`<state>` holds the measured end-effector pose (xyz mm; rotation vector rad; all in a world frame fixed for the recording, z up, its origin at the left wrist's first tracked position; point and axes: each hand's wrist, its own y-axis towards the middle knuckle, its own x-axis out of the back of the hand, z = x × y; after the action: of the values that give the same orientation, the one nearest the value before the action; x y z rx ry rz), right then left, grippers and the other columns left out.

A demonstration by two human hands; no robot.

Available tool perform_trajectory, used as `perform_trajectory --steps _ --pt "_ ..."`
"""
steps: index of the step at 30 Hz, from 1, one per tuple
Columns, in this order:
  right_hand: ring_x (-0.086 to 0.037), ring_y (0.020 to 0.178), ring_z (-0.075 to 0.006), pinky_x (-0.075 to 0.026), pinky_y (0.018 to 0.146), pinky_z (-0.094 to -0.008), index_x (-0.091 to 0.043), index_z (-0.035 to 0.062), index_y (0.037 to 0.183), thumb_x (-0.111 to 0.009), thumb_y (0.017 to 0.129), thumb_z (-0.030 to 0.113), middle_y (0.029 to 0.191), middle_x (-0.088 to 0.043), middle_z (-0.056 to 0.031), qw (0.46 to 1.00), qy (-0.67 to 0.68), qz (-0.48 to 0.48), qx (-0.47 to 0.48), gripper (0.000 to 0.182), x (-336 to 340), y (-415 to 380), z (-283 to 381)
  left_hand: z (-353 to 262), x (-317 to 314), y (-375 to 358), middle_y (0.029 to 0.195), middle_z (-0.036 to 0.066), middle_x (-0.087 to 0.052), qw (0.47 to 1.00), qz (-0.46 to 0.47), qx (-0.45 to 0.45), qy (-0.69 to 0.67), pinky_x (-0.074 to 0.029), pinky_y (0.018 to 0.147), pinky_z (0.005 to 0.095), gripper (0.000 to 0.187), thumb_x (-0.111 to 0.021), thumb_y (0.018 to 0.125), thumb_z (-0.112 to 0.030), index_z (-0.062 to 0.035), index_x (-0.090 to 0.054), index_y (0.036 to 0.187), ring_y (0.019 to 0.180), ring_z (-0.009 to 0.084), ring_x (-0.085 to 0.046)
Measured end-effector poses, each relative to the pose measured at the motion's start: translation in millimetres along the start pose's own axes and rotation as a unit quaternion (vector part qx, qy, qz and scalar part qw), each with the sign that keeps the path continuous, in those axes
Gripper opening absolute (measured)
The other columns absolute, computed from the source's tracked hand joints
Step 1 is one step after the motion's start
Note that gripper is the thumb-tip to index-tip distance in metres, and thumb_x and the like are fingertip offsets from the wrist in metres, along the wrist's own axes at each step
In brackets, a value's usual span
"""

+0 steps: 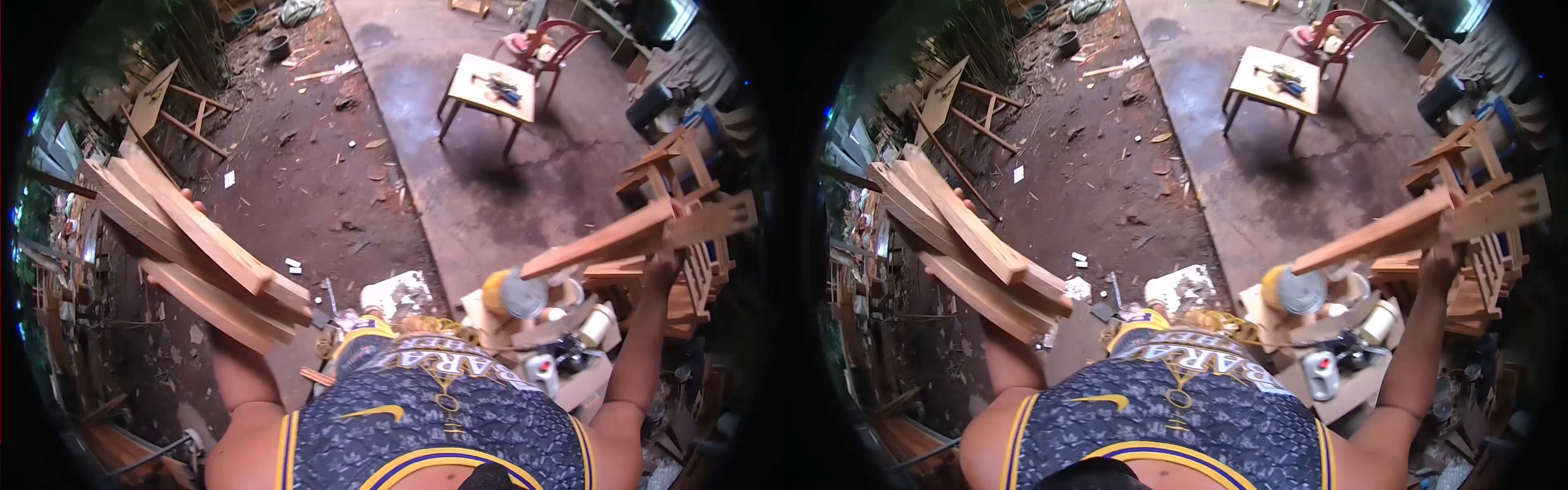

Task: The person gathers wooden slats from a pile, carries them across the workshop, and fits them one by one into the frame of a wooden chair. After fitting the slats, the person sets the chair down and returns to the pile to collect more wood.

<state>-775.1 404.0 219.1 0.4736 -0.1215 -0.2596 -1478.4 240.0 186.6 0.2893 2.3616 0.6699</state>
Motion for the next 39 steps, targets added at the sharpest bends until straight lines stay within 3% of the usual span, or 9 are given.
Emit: perform_trajectory --steps 7,11,13,17,19,27,32,36,39 --pt "-0.046 0.120 -0.0188 -0.032 0.104 -0.0319 -0.045 -0.0008 0.128 -0.048 0.099 0.022 0.125 -0.051 -0.0100 0.967 -0.249 0.012 -0.050 0.037 -158.2 10.2 -72.2 5.6 148.7 116.5 0.136 0.029 -0.037 0.983 -0.097 0.070 -0.142 -0.043 0.099 0.0571 0.121 -0.092 0.056 -0.024 0.0044 -0.013 0.143 0.123 0.0368 -0.047" --pt "-0.048 0.116 -0.0175 -0.035 0.102 -0.0319 -0.046 0.0001 0.128 -0.047 0.099 0.021 0.124 -0.051 -0.0091 0.982 -0.168 -0.025 -0.085 0.036 -200.4 46.5 -79.9 -3.4 193.6 120.0 0.135 0.030 -0.038 0.978 -0.081 0.077 -0.177 -0.041 0.100 0.0595 0.120 -0.091 0.058 -0.028 0.0051 -0.012 0.143 0.123 0.0391 -0.047" --pt "-0.048 0.115 -0.0171 -0.035 0.102 -0.0312 -0.047 -0.0005 0.128 -0.048 0.099 0.020 0.122 -0.052 -0.0088 0.972 -0.227 -0.017 -0.066 0.036 -207.0 65.7 -94.5 -11.8 199.1 121.2 0.136 0.031 -0.038 0.976 -0.102 0.055 -0.185 -0.040 0.101 0.0595 0.122 -0.090 0.058 -0.029 0.0061 -0.010 0.143 0.124 0.0403 -0.046" --pt "-0.050 0.112 -0.0170 -0.037 0.099 -0.0305 -0.047 -0.0014 0.127 -0.051 0.098 0.021 0.121 -0.053 -0.0085 0.975 -0.206 -0.051 -0.064 0.037 -219.9 71.1 -103.7 -33.4 222.0 114.5 0.126 0.034 -0.046 0.979 -0.101 0.066 -0.166 -0.046 0.097 0.0546 0.130 -0.093 0.049 -0.040 0.0036 -0.013 0.142 0.114 0.0457 -0.052" --pt "-0.050 0.112 -0.0171 -0.037 0.100 -0.0305 -0.048 -0.0013 0.127 -0.052 0.098 0.020 0.122 -0.053 -0.0082 0.977 -0.192 -0.080 -0.055 0.036 -220.2 77.4 -106.6 -42.1 229.0 117.2 0.130 0.034 -0.043 0.978 -0.170 0.057 -0.111 -0.046 0.098 0.0554 0.128 -0.091 0.054 -0.040 0.0033 -0.010 0.144 0.114 0.0466 -0.052" --pt "-0.051 0.112 -0.0155 -0.038 0.098 -0.0298 -0.054 0.0000 0.120 -0.055 0.095 0.020 0.118 -0.056 -0.0066 0.973 -0.127 -0.190 -0.038 0.032 -249.3 134.7 -180.4 -42.8 243.8 191.7 0.135 0.029 -0.040 0.982 -0.111 -0.006 -0.151 -0.044 0.100 0.0533 0.120 -0.084 0.063 -0.039 0.0001 -0.007 0.146 0.118 0.0419 -0.050" --pt "-0.055 0.100 -0.0132 -0.043 0.088 -0.0276 -0.057 0.0010 0.113 -0.059 0.093 0.018 0.107 -0.059 -0.0043 0.977 -0.133 -0.161 -0.035 0.026 -353.2 212.7 -236.9 -23.5 321.6 259.2 0.135 0.029 -0.041 0.985 -0.125 -0.046 -0.108 -0.045 0.097 0.0510 0.116 -0.079 0.064 -0.044 -0.0002 -0.008 0.146 0.116 0.0404 -0.051" --pt "-0.056 0.095 -0.0124 -0.045 0.085 -0.0280 -0.056 0.0019 0.115 -0.060 0.093 0.020 0.102 -0.058 -0.0040 0.984 -0.140 -0.103 -0.029 0.028 -446.6 306.4 -341.8 2.1 391.0 336.2 0.135 0.029 -0.041 0.983 -0.164 -0.070 -0.047 -0.047 0.096 0.0491 0.114 -0.075 0.066 -0.048 -0.0005 -0.009 0.146 0.114 0.0392 -0.053" --pt "-0.058 0.085 -0.0105 -0.048 0.075 -0.0265 -0.057 0.0018 0.114 -0.060 0.092 0.018 0.095 -0.060 -0.0023 0.984 -0.102 -0.090 -0.113 0.028 -532.0 373.2 -402.5 14.8 437.8 417.9 0.134 0.029 -0.042 0.979 -0.184 -0.089 -0.005 -0.048 0.094 0.0477 0.113 -0.072 0.067 -0.051 -0.0007 -0.010 0.146 0.112 0.0383 -0.054"
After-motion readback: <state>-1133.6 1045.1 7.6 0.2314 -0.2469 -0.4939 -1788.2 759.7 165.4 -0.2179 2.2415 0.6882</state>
